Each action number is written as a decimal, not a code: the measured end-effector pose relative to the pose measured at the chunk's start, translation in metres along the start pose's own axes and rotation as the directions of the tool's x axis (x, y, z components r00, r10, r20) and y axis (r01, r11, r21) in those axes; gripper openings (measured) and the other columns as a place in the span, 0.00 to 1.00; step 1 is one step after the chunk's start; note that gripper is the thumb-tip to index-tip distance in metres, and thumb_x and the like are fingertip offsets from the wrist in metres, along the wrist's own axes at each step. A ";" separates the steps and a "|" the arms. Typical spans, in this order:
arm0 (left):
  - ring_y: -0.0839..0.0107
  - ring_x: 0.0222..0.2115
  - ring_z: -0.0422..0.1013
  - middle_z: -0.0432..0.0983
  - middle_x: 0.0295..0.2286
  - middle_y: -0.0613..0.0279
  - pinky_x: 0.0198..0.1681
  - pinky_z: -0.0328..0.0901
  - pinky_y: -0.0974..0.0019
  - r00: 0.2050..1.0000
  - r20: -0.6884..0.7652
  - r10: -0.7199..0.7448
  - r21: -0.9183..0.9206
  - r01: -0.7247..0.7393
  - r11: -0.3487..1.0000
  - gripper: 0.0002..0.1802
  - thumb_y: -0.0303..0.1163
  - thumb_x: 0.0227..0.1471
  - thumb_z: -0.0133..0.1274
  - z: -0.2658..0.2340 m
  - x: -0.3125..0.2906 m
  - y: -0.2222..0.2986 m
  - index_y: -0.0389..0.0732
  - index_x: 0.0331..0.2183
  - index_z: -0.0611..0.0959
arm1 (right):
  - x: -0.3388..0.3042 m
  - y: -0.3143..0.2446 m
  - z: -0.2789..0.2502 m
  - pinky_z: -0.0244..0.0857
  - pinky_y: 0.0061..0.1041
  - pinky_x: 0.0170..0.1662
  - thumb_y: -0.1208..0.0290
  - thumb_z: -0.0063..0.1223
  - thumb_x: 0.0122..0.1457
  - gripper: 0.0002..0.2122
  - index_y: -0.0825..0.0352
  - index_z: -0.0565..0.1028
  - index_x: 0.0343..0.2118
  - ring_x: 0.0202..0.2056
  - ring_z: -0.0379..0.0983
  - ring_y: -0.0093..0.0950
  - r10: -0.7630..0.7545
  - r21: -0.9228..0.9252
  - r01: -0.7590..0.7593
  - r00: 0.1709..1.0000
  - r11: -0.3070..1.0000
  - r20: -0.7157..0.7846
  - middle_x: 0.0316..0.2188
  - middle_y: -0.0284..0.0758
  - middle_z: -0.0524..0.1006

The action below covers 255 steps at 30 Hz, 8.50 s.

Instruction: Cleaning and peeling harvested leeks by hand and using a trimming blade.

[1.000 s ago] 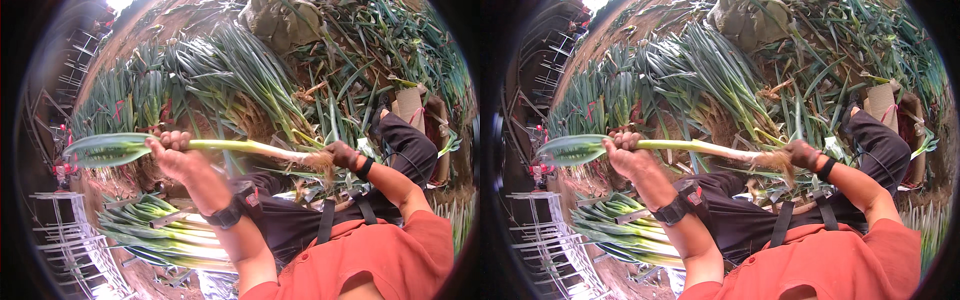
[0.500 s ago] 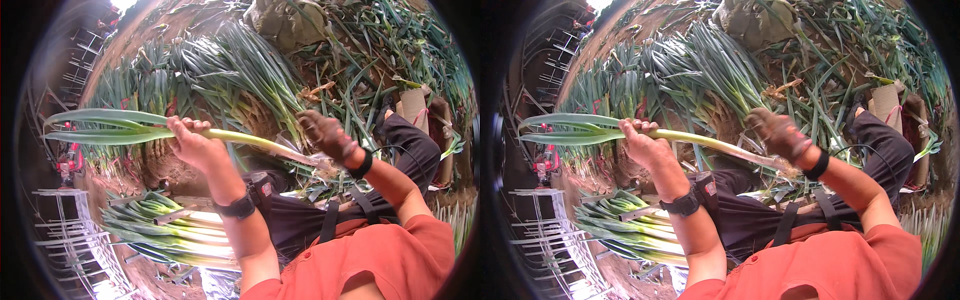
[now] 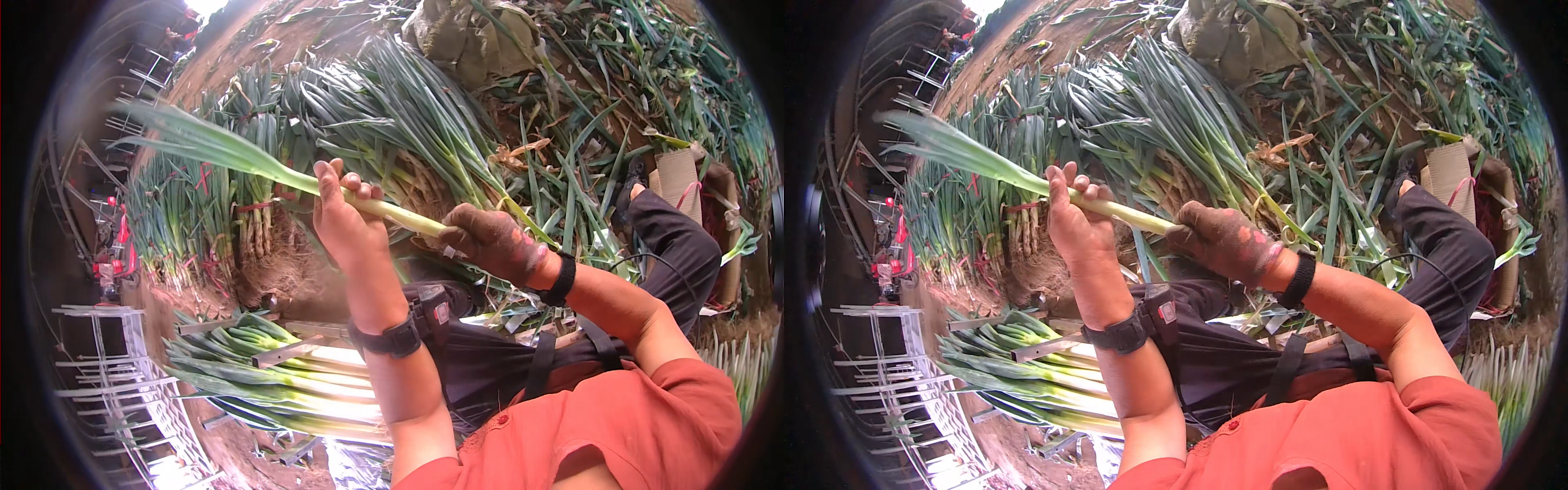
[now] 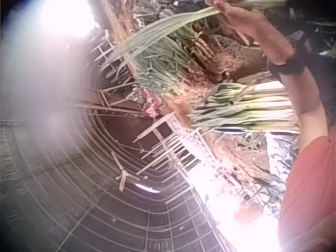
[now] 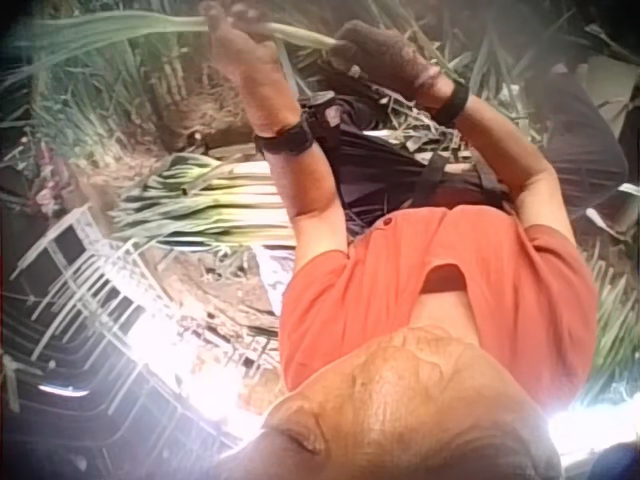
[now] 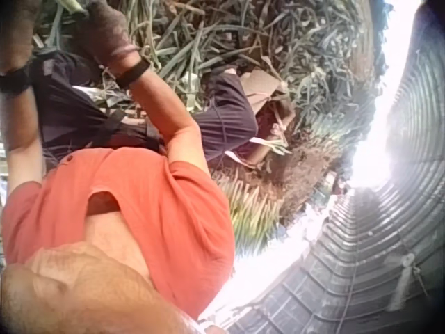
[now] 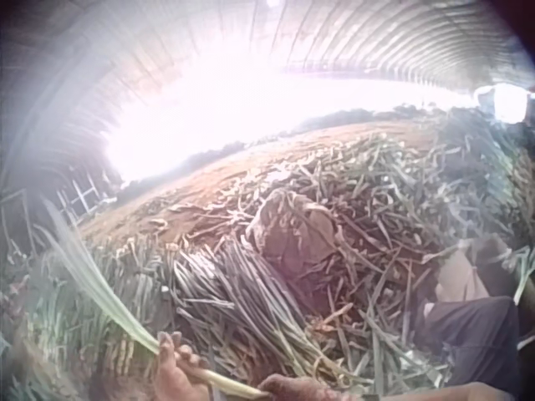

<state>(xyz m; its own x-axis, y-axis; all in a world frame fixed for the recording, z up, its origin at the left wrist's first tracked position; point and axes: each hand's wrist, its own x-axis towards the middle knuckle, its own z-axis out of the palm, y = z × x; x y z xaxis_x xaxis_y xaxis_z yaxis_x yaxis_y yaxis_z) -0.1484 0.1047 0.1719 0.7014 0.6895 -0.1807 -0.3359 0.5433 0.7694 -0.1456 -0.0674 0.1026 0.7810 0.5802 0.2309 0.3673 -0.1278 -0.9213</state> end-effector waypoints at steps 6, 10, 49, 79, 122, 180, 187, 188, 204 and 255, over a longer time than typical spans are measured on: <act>0.84 0.13 0.50 0.54 0.14 0.75 0.15 0.48 0.78 0.951 0.309 0.028 -0.139 0.016 0.990 0.12 0.42 0.54 0.48 0.001 -0.005 0.001 0.44 0.29 0.70 | 0.011 -0.006 -0.006 0.58 0.22 0.20 0.58 0.43 0.60 0.16 0.67 0.73 0.29 0.18 0.67 0.20 0.554 0.348 -0.599 0.800 0.721 0.229 0.16 0.30 0.70; 0.85 0.12 0.46 0.53 0.14 0.76 0.13 0.44 0.80 0.922 0.383 0.063 -0.150 -0.005 0.989 0.15 0.45 0.54 0.48 0.001 -0.012 0.006 0.43 0.29 0.71 | 0.016 -0.003 -0.008 0.58 0.20 0.19 0.58 0.42 0.60 0.17 0.68 0.74 0.30 0.16 0.65 0.18 0.607 0.255 -0.692 0.718 0.676 0.340 0.15 0.29 0.70; 0.84 0.11 0.46 0.51 0.10 0.75 0.12 0.43 0.79 0.948 0.171 0.267 -0.252 -0.220 0.942 0.17 0.44 0.50 0.53 -0.028 0.001 0.039 0.43 0.21 0.70 | -0.111 0.045 -0.142 0.61 0.20 0.27 0.54 0.55 0.51 0.19 0.70 0.75 0.28 0.22 0.66 0.19 0.703 -0.086 -0.700 0.690 0.709 0.171 0.19 0.32 0.73; 0.81 0.08 0.48 0.54 0.11 0.73 0.08 0.46 0.77 0.932 -0.348 0.103 0.064 -0.086 0.994 0.20 0.43 0.52 0.50 -0.066 0.050 0.046 0.46 0.17 0.63 | -0.173 0.029 -0.152 0.59 0.29 0.20 0.64 0.51 0.52 0.14 0.69 0.71 0.17 0.14 0.62 0.32 0.538 -0.340 -0.489 0.840 0.803 0.062 0.10 0.41 0.66; 0.82 0.13 0.54 0.58 0.17 0.70 0.13 0.53 0.78 1.000 0.024 0.004 -0.100 -0.002 0.995 0.14 0.40 0.56 0.46 -0.004 0.004 0.000 0.43 0.24 0.66 | -0.056 -0.012 -0.045 0.68 0.31 0.32 0.69 0.56 0.50 0.12 0.64 0.73 0.37 0.30 0.73 0.38 -0.233 -0.308 0.183 0.963 0.934 -0.133 0.28 0.38 0.74; 0.81 0.10 0.52 0.56 0.13 0.72 0.11 0.51 0.78 0.973 -0.184 -0.141 -0.265 0.089 0.960 0.17 0.39 0.55 0.45 -0.058 0.048 0.019 0.44 0.19 0.64 | -0.096 0.003 -0.089 0.61 0.18 0.26 0.63 0.47 0.58 0.12 0.69 0.72 0.34 0.23 0.66 0.17 0.351 0.320 -0.419 0.902 0.849 0.251 0.23 0.26 0.71; 0.80 0.10 0.48 0.51 0.12 0.73 0.14 0.51 0.76 0.993 -0.022 -0.118 -0.082 0.116 0.990 0.17 0.35 0.56 0.44 -0.060 0.042 0.004 0.44 0.18 0.62 | -0.143 -0.056 -0.112 0.55 0.21 0.20 0.63 0.45 0.54 0.13 0.67 0.68 0.19 0.17 0.59 0.15 0.522 0.283 -0.649 0.747 0.706 0.413 0.12 0.26 0.62; 0.80 0.10 0.48 0.51 0.12 0.73 0.14 0.51 0.76 0.982 -0.050 -0.180 -0.096 0.174 0.980 0.16 0.35 0.56 0.44 -0.060 0.047 0.004 0.44 0.18 0.63 | -0.142 -0.066 -0.115 0.56 0.21 0.20 0.64 0.45 0.55 0.13 0.67 0.68 0.19 0.17 0.59 0.15 0.581 0.278 -0.715 0.690 0.642 0.432 0.12 0.27 0.62; 0.85 0.07 0.49 0.57 0.12 0.74 0.06 0.47 0.81 0.971 0.181 0.158 -0.251 -0.109 0.962 0.18 0.45 0.54 0.46 -0.024 0.025 0.015 0.48 0.17 0.67 | -0.102 0.068 -0.173 0.65 0.34 0.35 0.61 0.56 0.45 0.13 0.67 0.77 0.27 0.30 0.73 0.39 0.302 -0.560 -0.313 0.946 0.767 -0.115 0.32 0.40 0.76; 0.83 0.08 0.52 0.57 0.11 0.72 0.06 0.51 0.80 0.950 0.313 -0.015 -0.197 0.080 0.977 0.21 0.40 0.51 0.50 0.000 -0.002 0.017 0.46 0.12 0.65 | -0.060 -0.015 -0.068 0.64 0.32 0.26 0.67 0.52 0.48 0.06 0.64 0.76 0.24 0.21 0.70 0.39 0.124 -0.239 -0.099 0.988 0.966 0.092 0.17 0.40 0.72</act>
<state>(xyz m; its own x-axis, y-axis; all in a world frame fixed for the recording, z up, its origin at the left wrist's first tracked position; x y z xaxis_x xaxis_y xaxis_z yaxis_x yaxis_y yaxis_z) -0.1556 0.1124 0.1852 0.8678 0.4969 0.0085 -0.3956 0.6804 0.6169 -0.1643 -0.1549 0.1237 0.7709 0.6312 0.0856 0.3985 -0.3730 -0.8379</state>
